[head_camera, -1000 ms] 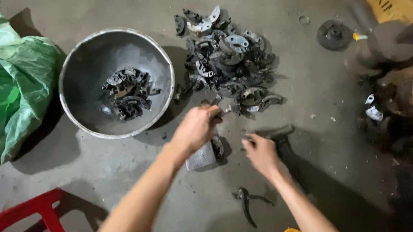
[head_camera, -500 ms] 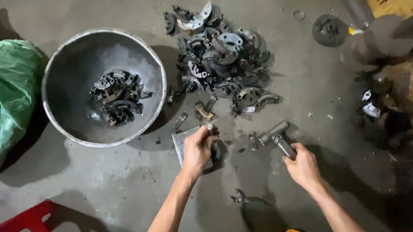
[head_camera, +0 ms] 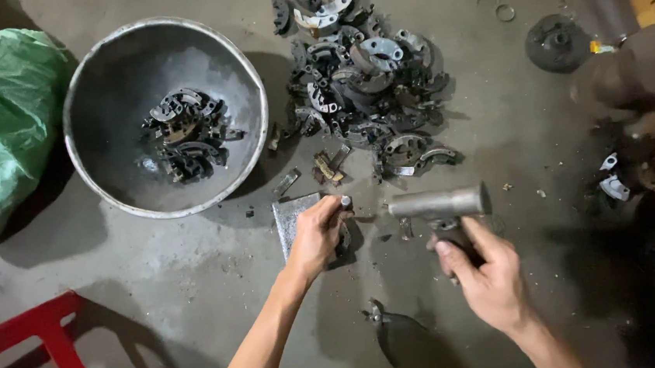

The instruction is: Disassembling mechanical parts by using a hammer and punch to remove pins

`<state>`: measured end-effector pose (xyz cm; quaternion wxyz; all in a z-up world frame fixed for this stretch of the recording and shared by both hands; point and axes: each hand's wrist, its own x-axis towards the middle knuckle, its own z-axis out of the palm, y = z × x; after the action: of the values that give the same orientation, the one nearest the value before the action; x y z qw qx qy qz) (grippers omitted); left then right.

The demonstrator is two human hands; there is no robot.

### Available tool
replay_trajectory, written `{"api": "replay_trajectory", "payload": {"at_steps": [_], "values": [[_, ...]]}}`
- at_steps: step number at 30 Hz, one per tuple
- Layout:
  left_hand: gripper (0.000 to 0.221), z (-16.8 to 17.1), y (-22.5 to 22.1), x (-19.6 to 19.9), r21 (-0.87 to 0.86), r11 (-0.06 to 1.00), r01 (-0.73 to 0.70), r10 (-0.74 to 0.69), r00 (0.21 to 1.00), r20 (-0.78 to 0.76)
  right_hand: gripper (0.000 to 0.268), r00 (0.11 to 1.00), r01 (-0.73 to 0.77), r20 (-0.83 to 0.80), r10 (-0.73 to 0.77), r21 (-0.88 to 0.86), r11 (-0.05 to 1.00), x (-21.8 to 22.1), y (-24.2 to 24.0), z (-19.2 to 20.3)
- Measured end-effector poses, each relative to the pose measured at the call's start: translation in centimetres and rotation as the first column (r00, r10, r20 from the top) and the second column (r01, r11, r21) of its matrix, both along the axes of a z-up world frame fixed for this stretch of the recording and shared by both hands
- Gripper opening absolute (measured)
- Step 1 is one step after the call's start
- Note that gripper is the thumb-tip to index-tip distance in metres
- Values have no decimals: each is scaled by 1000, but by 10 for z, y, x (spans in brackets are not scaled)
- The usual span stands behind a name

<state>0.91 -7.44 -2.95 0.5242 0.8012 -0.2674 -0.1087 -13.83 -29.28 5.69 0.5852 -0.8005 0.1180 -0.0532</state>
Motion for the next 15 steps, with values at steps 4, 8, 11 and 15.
{"api": "replay_trajectory", "payload": {"at_steps": [4,8,11,15], "values": [[14,-3,-4,1,31,999,-23,23,1000,-3,21,995,32,-98,-23,100,994,3,10,5],[22,-7,-6,3,10,1000,8,-8,1000,12,23,997,37,-72,-32,72,997,4,14,4],[23,-6,-5,0,16,1000,15,-15,1000,-11,20,993,59,-105,-49,98,993,2,17,6],[24,-12,-6,2,11,999,32,-32,999,21,25,991,67,-124,-53,105,992,2,18,2]]}}
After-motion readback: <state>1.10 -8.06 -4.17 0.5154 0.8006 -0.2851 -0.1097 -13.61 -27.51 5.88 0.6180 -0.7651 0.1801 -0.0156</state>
